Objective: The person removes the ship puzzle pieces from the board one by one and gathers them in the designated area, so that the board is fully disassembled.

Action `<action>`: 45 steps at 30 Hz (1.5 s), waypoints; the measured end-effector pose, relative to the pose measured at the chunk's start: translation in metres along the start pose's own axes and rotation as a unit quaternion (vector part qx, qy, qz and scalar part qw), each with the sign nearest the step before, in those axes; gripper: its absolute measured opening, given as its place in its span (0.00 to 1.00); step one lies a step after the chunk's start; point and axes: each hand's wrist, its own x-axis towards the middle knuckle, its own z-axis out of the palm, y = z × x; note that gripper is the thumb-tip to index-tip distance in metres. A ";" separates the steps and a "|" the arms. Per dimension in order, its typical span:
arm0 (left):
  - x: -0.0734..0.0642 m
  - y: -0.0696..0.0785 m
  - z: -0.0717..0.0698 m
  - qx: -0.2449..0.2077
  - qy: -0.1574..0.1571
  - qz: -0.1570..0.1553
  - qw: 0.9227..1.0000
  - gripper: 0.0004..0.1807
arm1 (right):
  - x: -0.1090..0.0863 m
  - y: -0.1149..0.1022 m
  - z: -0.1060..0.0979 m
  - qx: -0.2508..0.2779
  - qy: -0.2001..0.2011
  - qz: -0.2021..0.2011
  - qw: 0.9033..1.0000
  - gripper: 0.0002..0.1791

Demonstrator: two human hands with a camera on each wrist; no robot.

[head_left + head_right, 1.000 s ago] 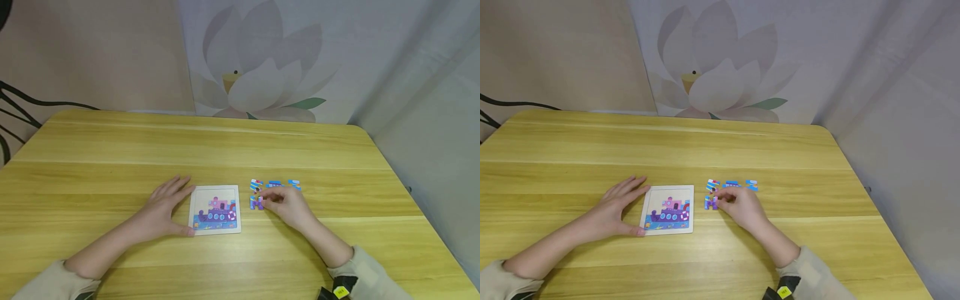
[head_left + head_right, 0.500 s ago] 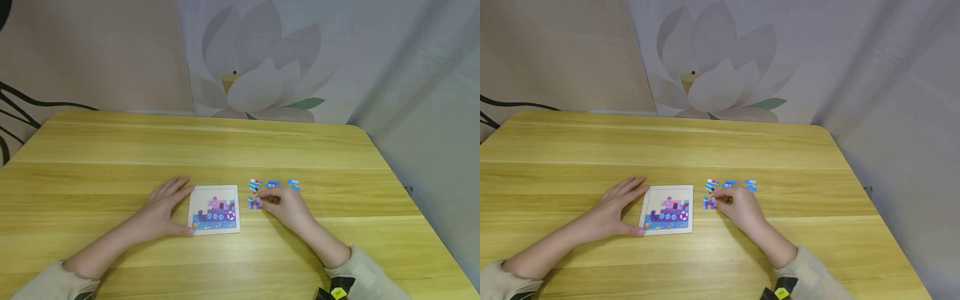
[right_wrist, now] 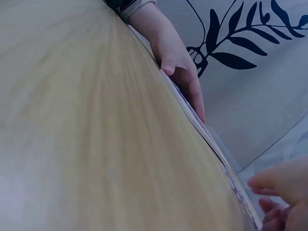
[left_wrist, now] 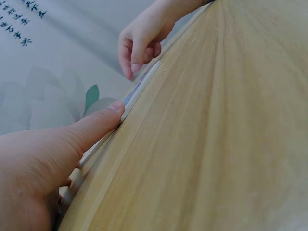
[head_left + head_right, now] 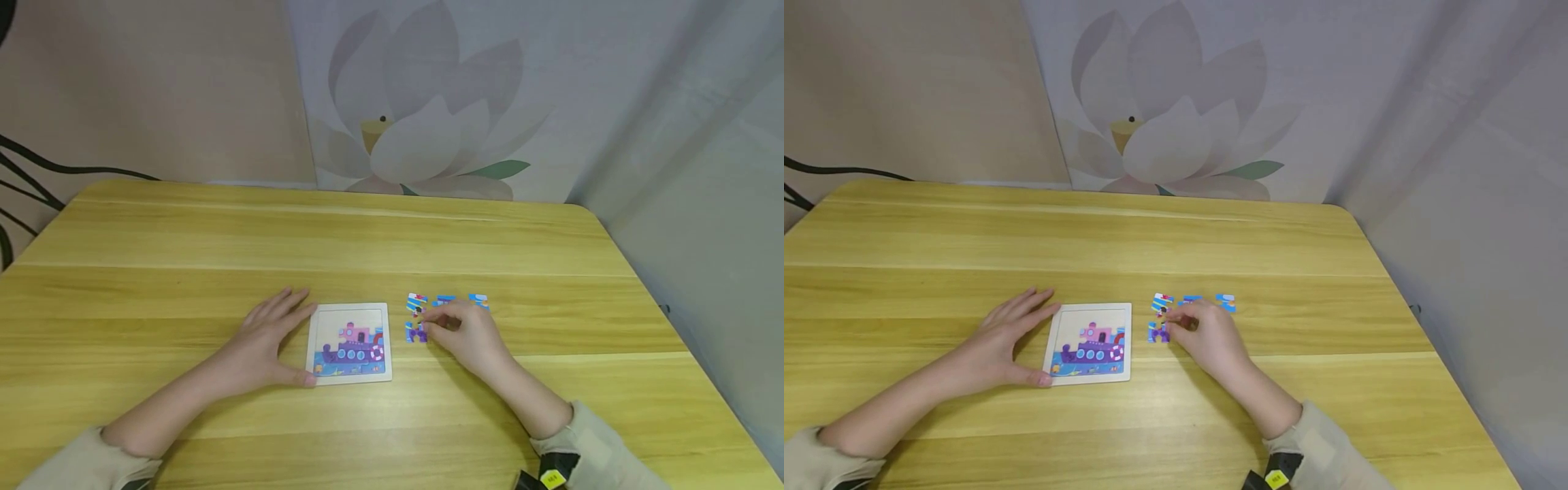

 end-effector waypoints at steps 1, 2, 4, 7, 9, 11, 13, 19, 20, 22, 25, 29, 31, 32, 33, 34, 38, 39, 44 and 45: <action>0.000 0.000 0.000 0.000 0.000 0.000 1.000 0.65 | 0.000 -0.002 0.000 0.003 0.006 -0.004 1.000 0.07; 0.000 0.000 0.000 0.000 0.000 0.000 1.000 0.65 | 0.000 -0.003 0.000 0.007 0.011 -0.006 1.000 0.07; -0.001 0.000 0.000 -0.001 0.001 0.000 1.000 0.64 | 0.000 -0.007 0.001 0.010 0.019 -0.014 1.000 0.07; -0.001 0.000 0.000 -0.002 0.000 -0.001 1.000 0.64 | 0.000 -0.014 0.005 0.018 0.023 -0.032 0.999 0.09; -0.001 0.000 0.000 -0.002 -0.001 0.000 1.000 0.64 | 0.000 -0.017 0.009 0.022 0.018 -0.041 0.999 0.10; -0.001 0.000 0.000 -0.003 -0.001 0.001 1.000 0.64 | 0.001 -0.021 0.013 0.025 0.010 -0.049 0.998 0.11; -0.001 -0.001 0.000 -0.003 -0.001 0.001 1.000 0.64 | 0.002 -0.025 0.017 0.025 0.001 -0.054 0.998 0.13; 0.000 0.000 0.000 -0.001 -0.001 0.001 1.000 0.64 | 0.006 -0.037 0.028 0.026 -0.029 -0.079 0.996 0.16; 0.000 0.000 0.000 0.000 -0.001 0.001 1.000 0.64 | 0.006 -0.039 0.029 0.028 -0.036 -0.080 0.996 0.16; 0.000 0.000 0.000 0.001 -0.002 0.001 1.000 0.64 | 0.007 -0.042 0.032 0.033 -0.052 -0.077 0.995 0.17; 0.001 -0.001 0.000 0.003 -0.002 0.000 1.000 0.65 | 0.009 -0.046 0.036 0.036 -0.075 -0.072 0.994 0.17; 0.001 -0.001 0.000 0.003 -0.001 0.000 1.000 0.65 | 0.011 -0.051 0.040 0.025 -0.094 -0.074 0.992 0.19; 0.001 -0.002 0.000 0.003 -0.001 0.001 1.000 0.64 | 0.012 -0.052 0.042 0.018 -0.100 -0.078 0.992 0.20; 0.001 -0.002 0.000 0.003 -0.001 0.002 1.000 0.64 | 0.013 -0.053 0.043 0.016 -0.105 -0.079 0.991 0.20; 0.001 -0.002 0.000 0.004 0.000 0.003 1.000 0.64 | 0.014 -0.054 0.044 0.014 -0.110 -0.078 0.991 0.21; 0.001 -0.002 0.000 0.003 0.000 0.003 1.000 0.64 | 0.014 -0.055 0.044 0.013 -0.115 -0.076 0.990 0.22; 0.002 -0.002 0.000 0.004 0.001 0.006 1.000 0.64 | 0.018 -0.059 0.047 -0.007 -0.143 -0.061 0.988 0.25; 0.001 -0.002 0.000 0.004 0.000 0.006 1.000 0.64 | 0.019 -0.060 0.047 -0.013 -0.150 -0.057 0.987 0.26; 0.001 -0.001 0.000 0.001 0.000 0.007 1.000 0.64 | 0.022 -0.063 0.050 -0.049 -0.170 -0.049 0.983 0.28; 0.001 -0.001 0.000 0.001 0.000 0.007 1.000 0.64 | 0.022 -0.064 0.051 -0.055 -0.171 -0.049 0.982 0.28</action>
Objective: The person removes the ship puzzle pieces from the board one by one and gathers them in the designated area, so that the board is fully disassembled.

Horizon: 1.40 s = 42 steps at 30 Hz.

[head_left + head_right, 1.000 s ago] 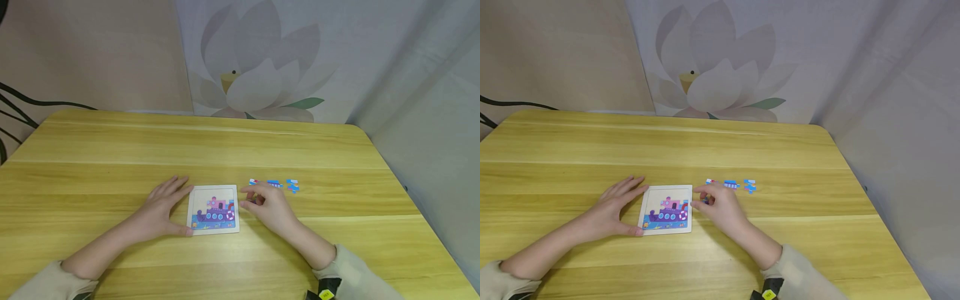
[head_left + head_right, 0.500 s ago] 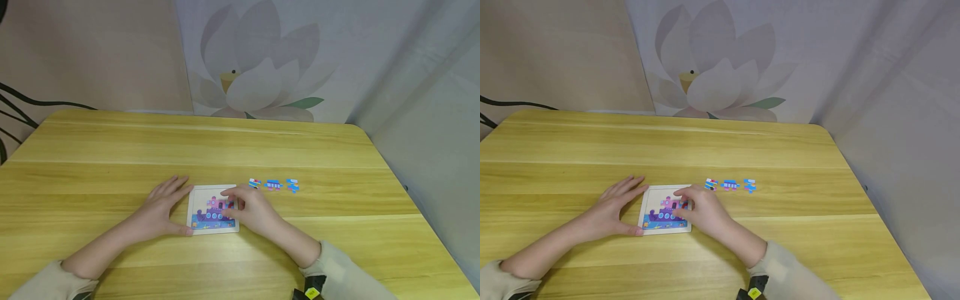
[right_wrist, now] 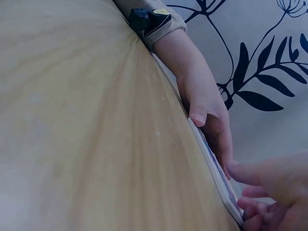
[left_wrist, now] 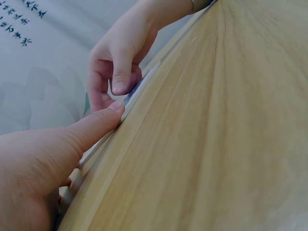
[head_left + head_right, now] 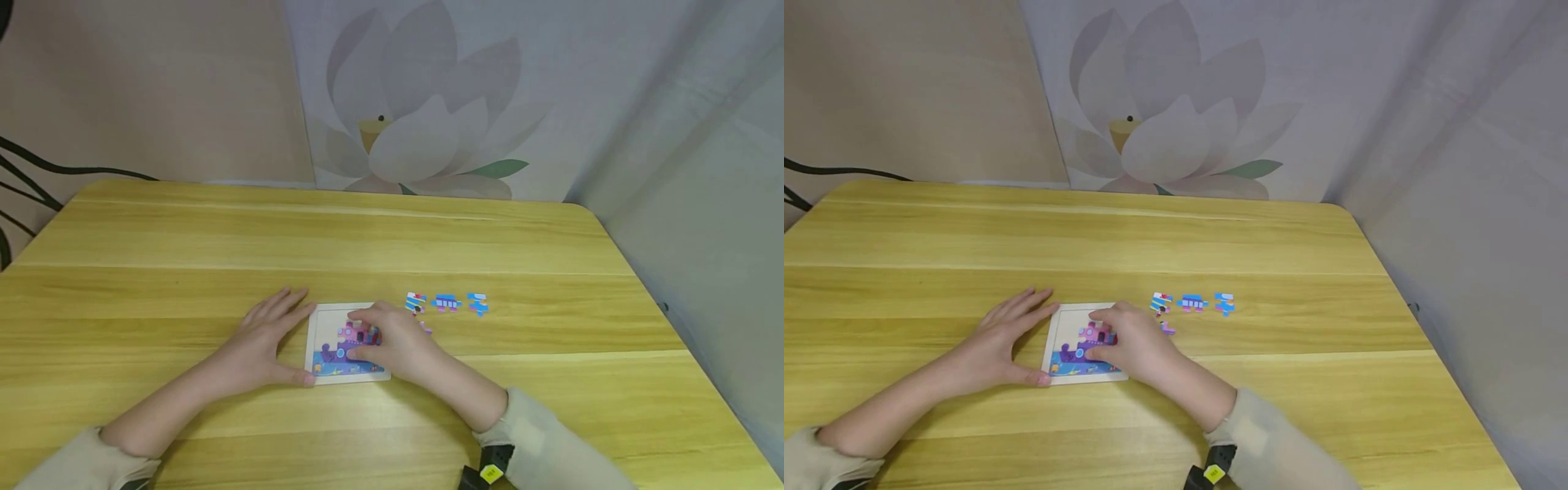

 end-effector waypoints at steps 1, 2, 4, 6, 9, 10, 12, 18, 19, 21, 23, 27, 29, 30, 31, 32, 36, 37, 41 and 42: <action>0.000 0.000 0.000 -0.001 0.000 0.000 1.000 0.64 | 0.000 -0.001 0.000 -0.006 -0.001 0.001 1.000 0.28; 0.000 0.000 0.000 0.000 0.000 0.000 1.000 0.64 | 0.000 -0.001 0.001 -0.012 -0.002 0.003 1.000 0.28; 0.000 0.001 0.000 0.000 0.000 -0.001 1.000 0.64 | 0.001 -0.002 0.001 -0.022 -0.004 0.005 1.000 0.27; 0.000 0.001 0.000 0.001 0.000 -0.001 1.000 0.64 | 0.001 -0.003 0.002 -0.031 -0.007 0.007 0.999 0.26; 0.001 0.001 0.000 0.002 0.000 -0.003 1.000 0.64 | 0.001 -0.004 0.003 -0.041 -0.009 0.008 0.999 0.25; 0.001 0.001 0.000 0.001 0.000 -0.003 1.000 0.64 | 0.001 -0.004 0.003 -0.044 -0.009 0.008 0.999 0.25; 0.000 0.001 0.000 0.001 0.000 -0.003 1.000 0.64 | 0.002 -0.005 0.003 -0.047 -0.007 0.007 0.999 0.24; 0.000 0.001 0.000 -0.001 0.002 -0.001 1.000 0.64 | 0.006 -0.008 0.003 -0.041 -0.017 0.025 0.999 0.23; 0.000 0.001 0.000 -0.001 0.002 -0.001 1.000 0.64 | 0.007 -0.009 0.002 -0.037 -0.022 0.032 0.999 0.23; 0.000 0.000 0.000 0.000 0.003 0.000 1.000 0.64 | 0.008 -0.011 0.001 -0.028 -0.029 0.046 0.998 0.23; 0.000 0.000 0.001 0.001 0.004 -0.001 1.000 0.64 | 0.009 -0.012 0.000 -0.022 -0.033 0.059 0.997 0.22; 0.000 -0.001 0.001 -0.001 0.005 -0.001 1.000 0.64 | 0.009 -0.013 0.000 -0.020 -0.034 0.070 0.997 0.22; 0.000 -0.001 0.002 -0.002 0.005 -0.001 1.000 0.64 | 0.010 -0.013 0.001 -0.020 -0.033 0.073 0.997 0.22; 0.000 -0.001 0.001 -0.003 0.005 -0.001 1.000 0.64 | 0.010 -0.013 0.001 -0.020 -0.032 0.074 0.997 0.22; 0.000 -0.001 0.001 -0.003 0.005 -0.001 1.000 0.64 | 0.010 -0.012 0.001 -0.018 -0.032 0.076 0.996 0.22; 0.000 -0.001 0.001 -0.004 0.005 -0.001 1.000 0.64 | 0.010 -0.012 0.002 -0.015 -0.031 0.078 0.996 0.22; 0.000 0.000 0.001 -0.005 0.004 -0.004 1.000 0.64 | 0.010 -0.012 0.003 -0.009 -0.023 0.078 0.997 0.22; 0.000 0.000 0.001 -0.005 0.003 -0.005 1.000 0.64 | 0.009 -0.011 0.004 -0.009 -0.021 0.076 0.997 0.22; 0.000 0.001 0.001 -0.005 0.003 -0.004 1.000 0.64 | 0.007 -0.010 0.006 -0.015 -0.006 0.063 0.998 0.23; 0.000 0.001 0.001 -0.004 0.003 -0.004 1.000 0.64 | 0.006 -0.009 0.007 -0.015 -0.001 0.059 0.998 0.23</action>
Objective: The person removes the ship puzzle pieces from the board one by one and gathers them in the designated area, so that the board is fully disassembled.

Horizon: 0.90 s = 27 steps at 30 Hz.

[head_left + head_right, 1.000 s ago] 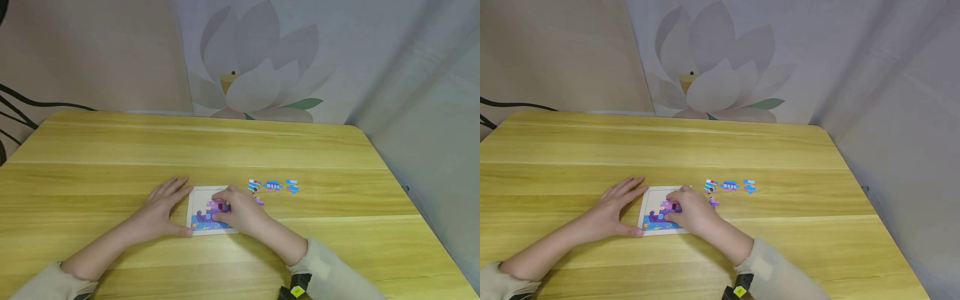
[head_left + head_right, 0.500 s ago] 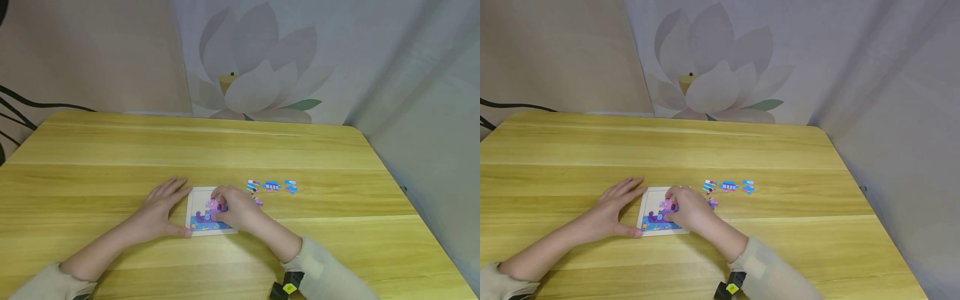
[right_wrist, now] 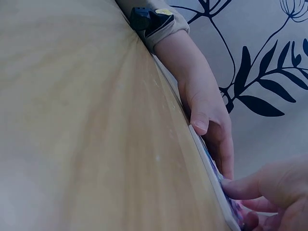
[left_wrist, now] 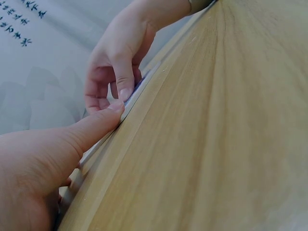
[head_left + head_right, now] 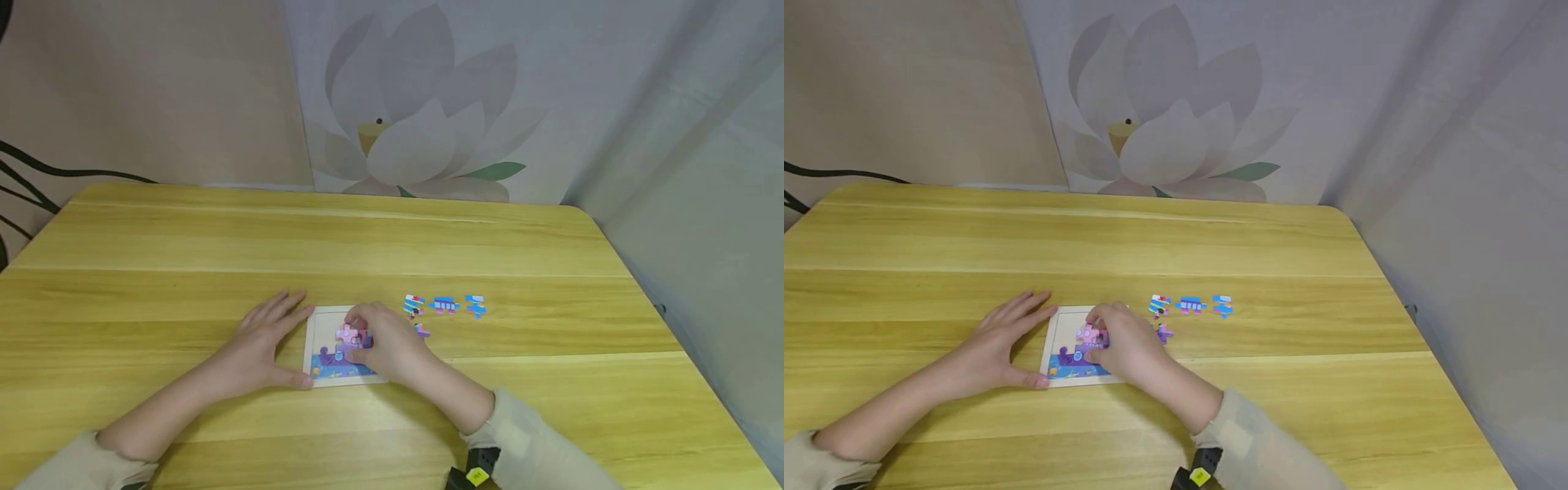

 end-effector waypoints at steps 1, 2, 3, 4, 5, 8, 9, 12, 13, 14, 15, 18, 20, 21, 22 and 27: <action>0.000 0.000 0.000 0.000 0.000 0.000 1.000 0.64 | -0.001 0.000 0.001 0.000 0.004 -0.002 1.000 0.23; 0.000 0.000 0.000 0.000 0.000 0.000 1.000 0.64 | -0.001 0.000 0.001 0.001 0.008 -0.003 1.000 0.24; 0.000 0.000 0.000 0.001 0.000 0.000 1.000 0.64 | -0.002 0.001 0.002 0.004 0.012 -0.004 1.000 0.24; 0.000 0.001 0.000 0.000 0.000 0.000 1.000 0.64 | -0.003 0.001 0.002 0.006 0.015 -0.004 1.000 0.24; -0.001 0.001 0.000 0.001 0.000 0.000 1.000 0.64 | -0.003 0.000 0.002 0.008 0.017 -0.003 1.000 0.25; 0.000 0.001 0.000 0.001 0.000 0.001 1.000 0.64 | -0.004 -0.001 0.003 0.011 0.023 0.001 1.000 0.25; 0.000 0.000 0.000 0.001 0.000 0.001 1.000 0.64 | -0.005 -0.001 0.003 0.010 0.025 0.001 1.000 0.25; 0.000 0.000 0.000 0.001 -0.001 0.002 1.000 0.64 | -0.006 -0.001 0.004 0.003 0.033 -0.003 0.999 0.26; 0.000 0.000 0.000 0.001 -0.001 0.003 1.000 0.64 | -0.006 -0.002 0.003 -0.001 0.036 -0.005 0.999 0.26; 0.000 -0.001 0.000 0.002 -0.001 0.003 1.000 0.64 | -0.006 -0.002 0.003 -0.005 0.039 -0.008 0.999 0.26; 0.000 -0.001 0.000 0.002 -0.001 0.003 1.000 0.64 | -0.007 -0.002 0.003 -0.010 0.041 -0.011 0.999 0.26; 0.001 -0.001 -0.001 0.003 -0.001 0.003 1.000 0.64 | -0.008 -0.002 0.003 -0.023 0.046 -0.020 0.998 0.26; 0.000 -0.002 0.000 0.003 -0.001 0.002 1.000 0.64 | -0.008 -0.003 0.003 -0.029 0.048 -0.025 0.998 0.26; 0.000 -0.002 0.000 0.003 -0.001 0.002 1.000 0.64 | -0.009 -0.003 0.003 -0.031 0.050 -0.027 0.998 0.26; 0.000 -0.002 0.000 0.003 -0.001 0.002 1.000 0.64 | -0.009 -0.003 0.003 -0.031 0.051 -0.029 0.998 0.26; 0.000 -0.002 0.000 0.004 -0.001 0.003 1.000 0.64 | -0.011 -0.003 0.004 -0.036 0.063 -0.039 0.997 0.25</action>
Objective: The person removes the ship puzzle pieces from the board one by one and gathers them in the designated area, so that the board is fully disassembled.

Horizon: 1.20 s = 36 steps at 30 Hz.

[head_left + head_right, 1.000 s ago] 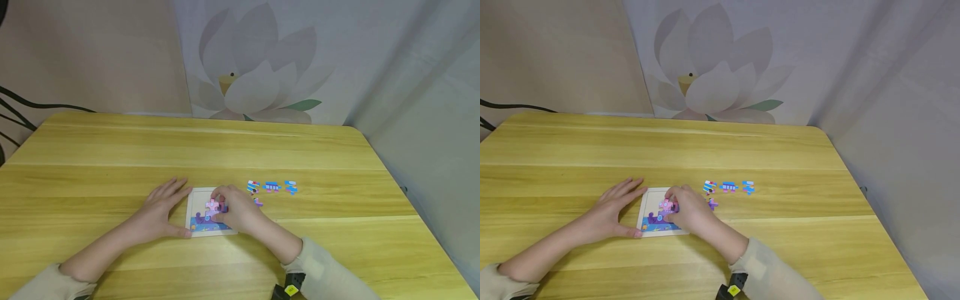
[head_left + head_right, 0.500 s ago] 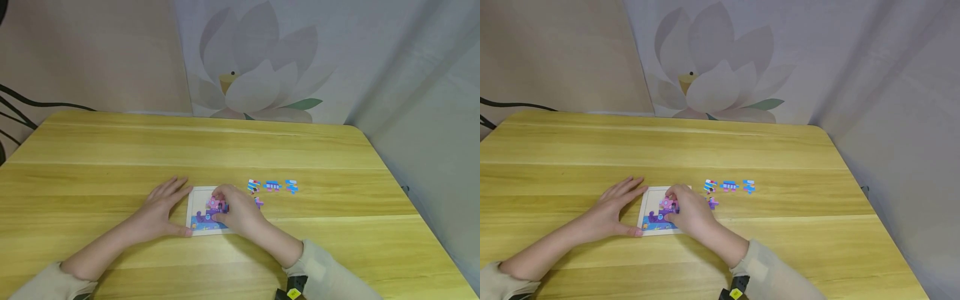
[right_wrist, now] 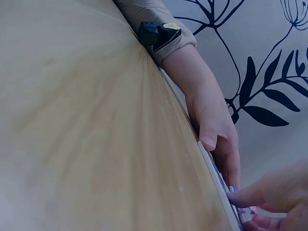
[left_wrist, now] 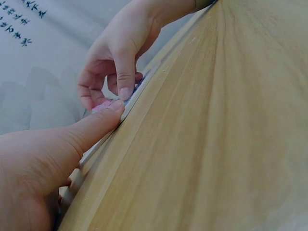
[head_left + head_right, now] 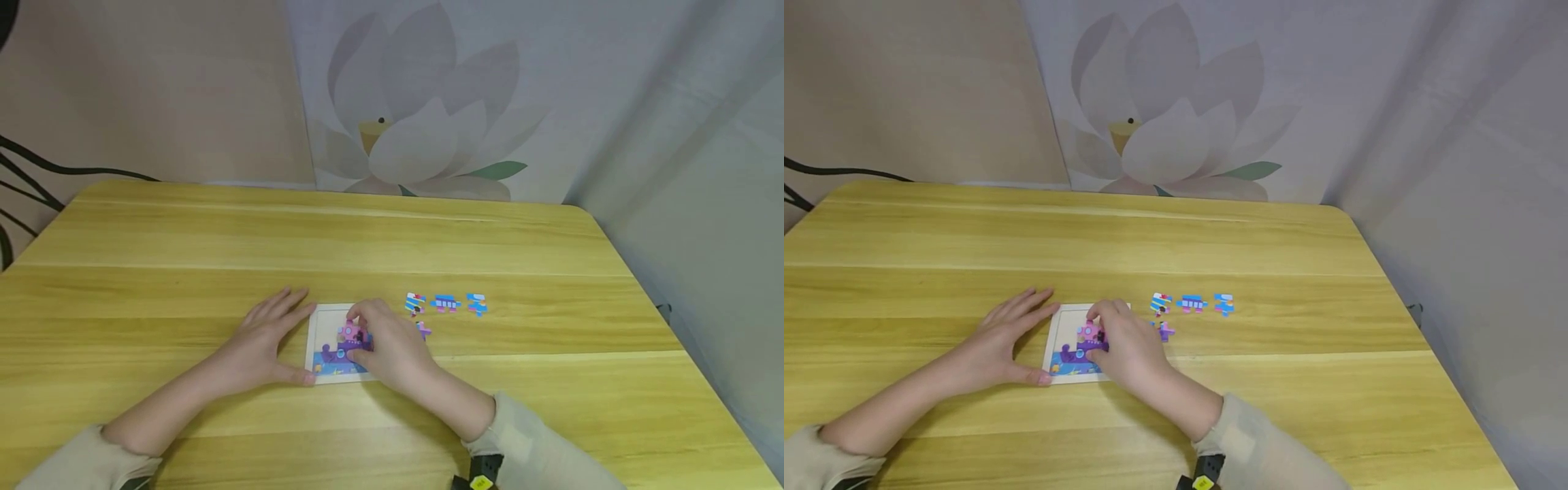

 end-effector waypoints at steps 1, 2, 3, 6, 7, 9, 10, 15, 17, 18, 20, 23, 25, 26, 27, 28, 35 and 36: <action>0.000 0.000 0.000 0.000 0.000 0.000 1.000 0.64 | 0.000 0.000 0.000 0.000 0.002 -0.001 1.000 0.25; 0.000 0.000 0.000 0.000 0.000 0.000 1.000 0.64 | 0.000 0.000 0.001 -0.001 0.004 -0.002 1.000 0.25; 0.000 0.000 0.000 0.000 0.000 0.000 1.000 0.64 | 0.000 0.000 0.001 -0.001 0.005 -0.002 1.000 0.25; 0.000 -0.001 0.001 -0.001 -0.001 0.000 1.000 0.64 | 0.000 0.000 0.001 0.000 0.007 -0.001 1.000 0.24; 0.000 -0.001 0.001 -0.001 -0.001 0.000 1.000 0.64 | 0.000 0.000 0.001 -0.001 0.007 0.000 1.000 0.24; 0.000 -0.001 0.000 -0.002 -0.001 -0.001 1.000 0.64 | -0.001 -0.001 0.001 -0.001 0.007 0.003 1.000 0.24; 0.000 0.000 0.000 -0.003 -0.002 -0.002 1.000 0.64 | -0.001 -0.001 0.001 -0.001 0.007 0.004 1.000 0.24; 0.000 0.000 0.000 -0.004 -0.002 -0.002 1.000 0.64 | -0.002 -0.001 -0.001 0.007 0.005 0.009 1.000 0.23; 0.001 0.000 0.000 -0.004 -0.001 -0.002 1.000 0.64 | -0.002 -0.001 -0.001 0.011 0.006 0.008 1.000 0.21; 0.001 0.000 0.000 -0.004 -0.001 -0.002 1.000 0.64 | -0.002 -0.001 -0.001 0.012 0.007 0.008 1.000 0.20; 0.001 0.000 0.000 -0.005 -0.001 -0.003 1.000 0.64 | -0.003 0.000 -0.001 0.017 0.012 0.006 1.000 0.18; 0.000 0.001 0.000 -0.006 -0.001 -0.004 1.000 0.64 | -0.002 0.001 -0.001 0.026 0.020 0.000 0.999 0.17; 0.000 0.002 -0.001 -0.005 -0.002 -0.005 1.000 0.64 | -0.002 0.001 0.000 0.028 0.024 -0.004 0.999 0.16; 0.000 0.002 -0.001 -0.004 -0.002 -0.005 1.000 0.64 | -0.002 0.002 0.000 0.029 0.026 -0.004 0.999 0.15; 0.000 0.002 -0.001 -0.004 -0.002 -0.006 1.000 0.64 | -0.003 0.002 -0.001 0.029 0.028 -0.004 0.999 0.15; 0.000 0.002 -0.001 -0.003 -0.002 -0.006 1.000 0.64 | -0.003 0.002 -0.001 0.030 0.029 -0.004 0.999 0.15; -0.001 0.002 -0.001 -0.006 -0.003 -0.007 1.000 0.64 | -0.004 0.003 -0.003 0.041 0.032 -0.002 0.999 0.14; -0.001 0.002 -0.002 -0.006 -0.003 -0.007 1.000 0.64 | -0.004 0.002 -0.004 0.043 0.031 -0.002 0.999 0.14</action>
